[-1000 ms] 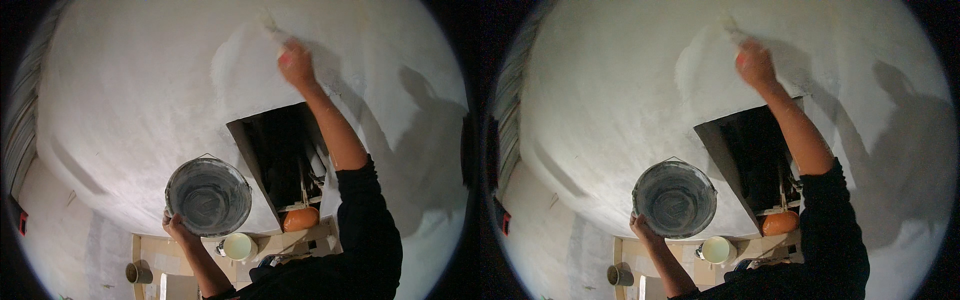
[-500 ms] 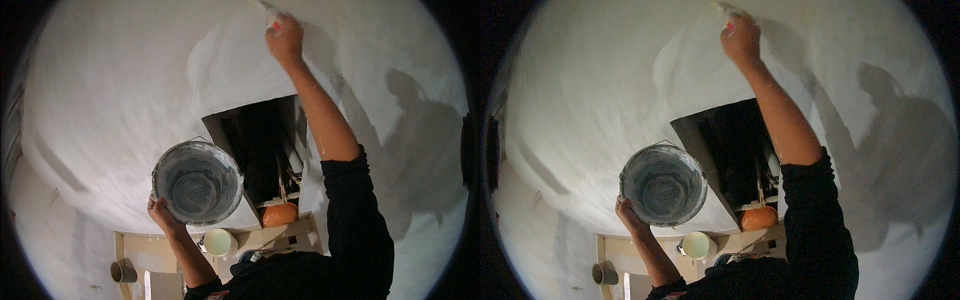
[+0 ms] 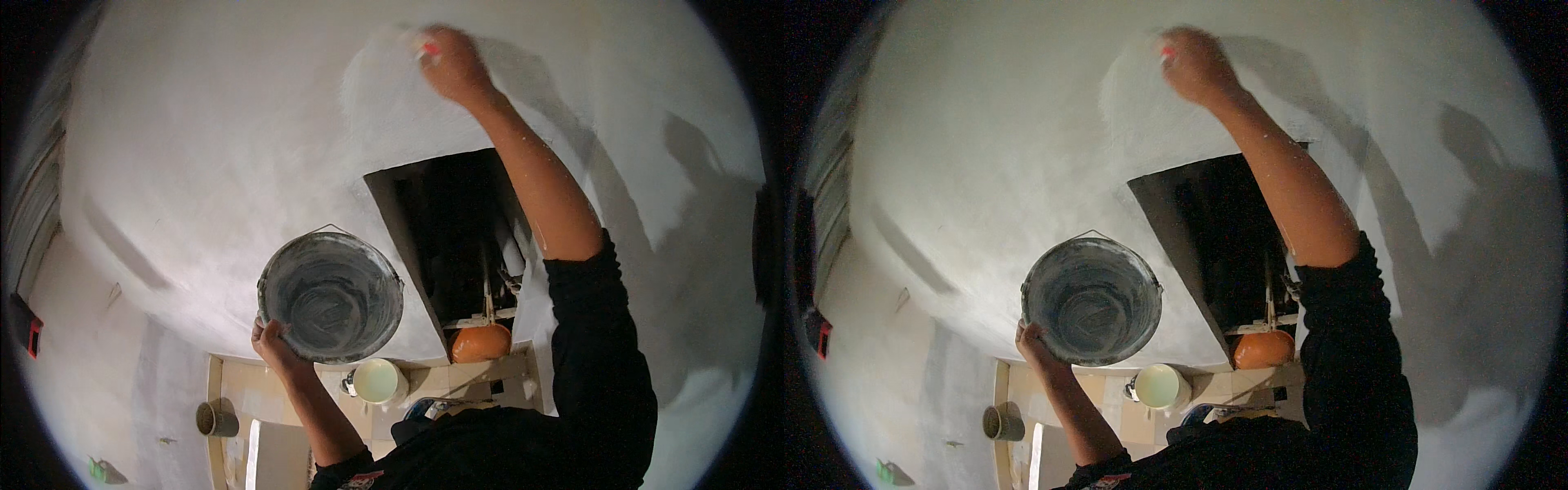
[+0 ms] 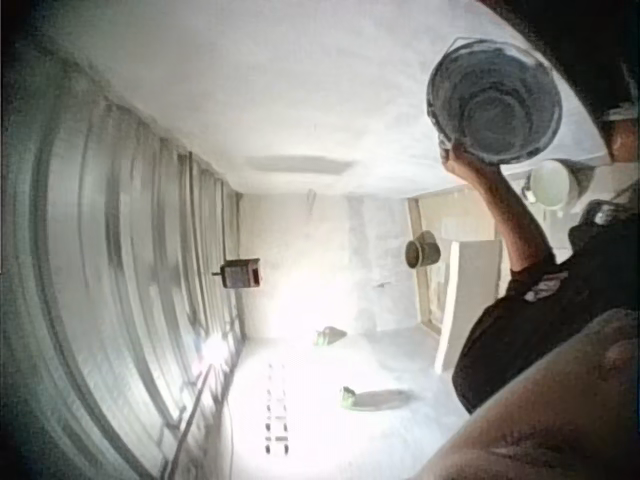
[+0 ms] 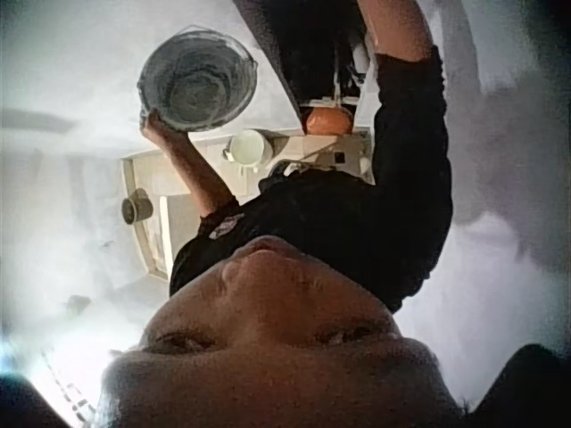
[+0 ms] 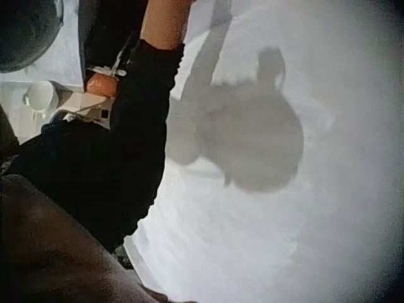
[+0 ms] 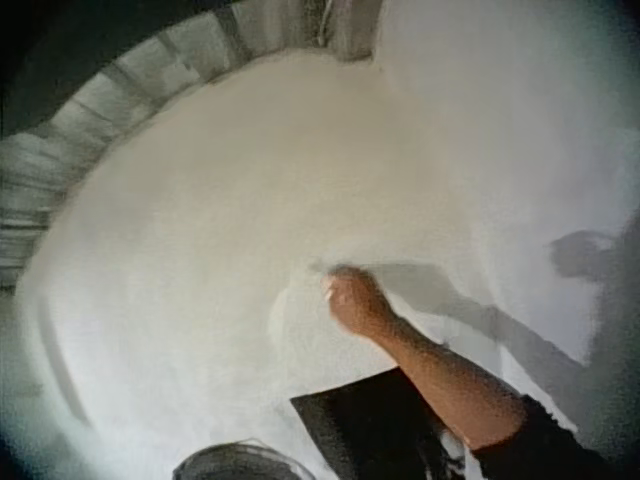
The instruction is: The person applies a white substance to a wall using a brush, dipping the brush into a bucket, and later uses a cloth to wipe their hands and the brush inside the bucket.
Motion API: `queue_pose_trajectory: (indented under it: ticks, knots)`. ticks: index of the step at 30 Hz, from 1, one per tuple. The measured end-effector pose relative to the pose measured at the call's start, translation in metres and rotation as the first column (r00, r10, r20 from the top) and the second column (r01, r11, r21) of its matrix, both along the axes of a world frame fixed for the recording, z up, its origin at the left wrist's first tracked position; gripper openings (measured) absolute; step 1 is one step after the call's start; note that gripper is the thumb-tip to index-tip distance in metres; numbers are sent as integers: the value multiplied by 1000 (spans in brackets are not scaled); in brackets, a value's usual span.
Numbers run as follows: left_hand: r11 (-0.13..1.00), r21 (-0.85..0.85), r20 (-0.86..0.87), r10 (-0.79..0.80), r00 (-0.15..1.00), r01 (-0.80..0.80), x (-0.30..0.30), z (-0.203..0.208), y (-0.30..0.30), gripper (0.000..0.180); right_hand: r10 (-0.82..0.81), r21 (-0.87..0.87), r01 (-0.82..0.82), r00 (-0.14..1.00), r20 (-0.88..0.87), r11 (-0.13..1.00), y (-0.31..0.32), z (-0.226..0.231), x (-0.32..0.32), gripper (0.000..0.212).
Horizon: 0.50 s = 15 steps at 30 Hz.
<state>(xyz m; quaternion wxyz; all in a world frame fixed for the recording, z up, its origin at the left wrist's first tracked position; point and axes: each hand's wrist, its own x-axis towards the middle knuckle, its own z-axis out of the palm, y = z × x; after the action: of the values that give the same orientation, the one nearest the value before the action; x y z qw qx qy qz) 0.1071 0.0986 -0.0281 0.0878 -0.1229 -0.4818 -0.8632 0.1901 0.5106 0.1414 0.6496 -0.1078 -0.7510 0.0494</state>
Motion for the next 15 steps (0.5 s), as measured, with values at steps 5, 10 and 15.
queue_pose_trajectory:
  ticks: [5,10,15]
  knots:
    - [999,20,5,-28,1000,28,-4,-2,12,22,-307,241,295,952,15,925,5,-57,-45,22]
    - [1000,8,55,13,998,-13,-3,1,6,16,115,228,-258,859,499,939,-57,-144,-67,25]
    - [998,55,-44,-9,999,11,-23,-15,-15,11,179,-193,-120,928,327,974,-44,-62,-22,36]
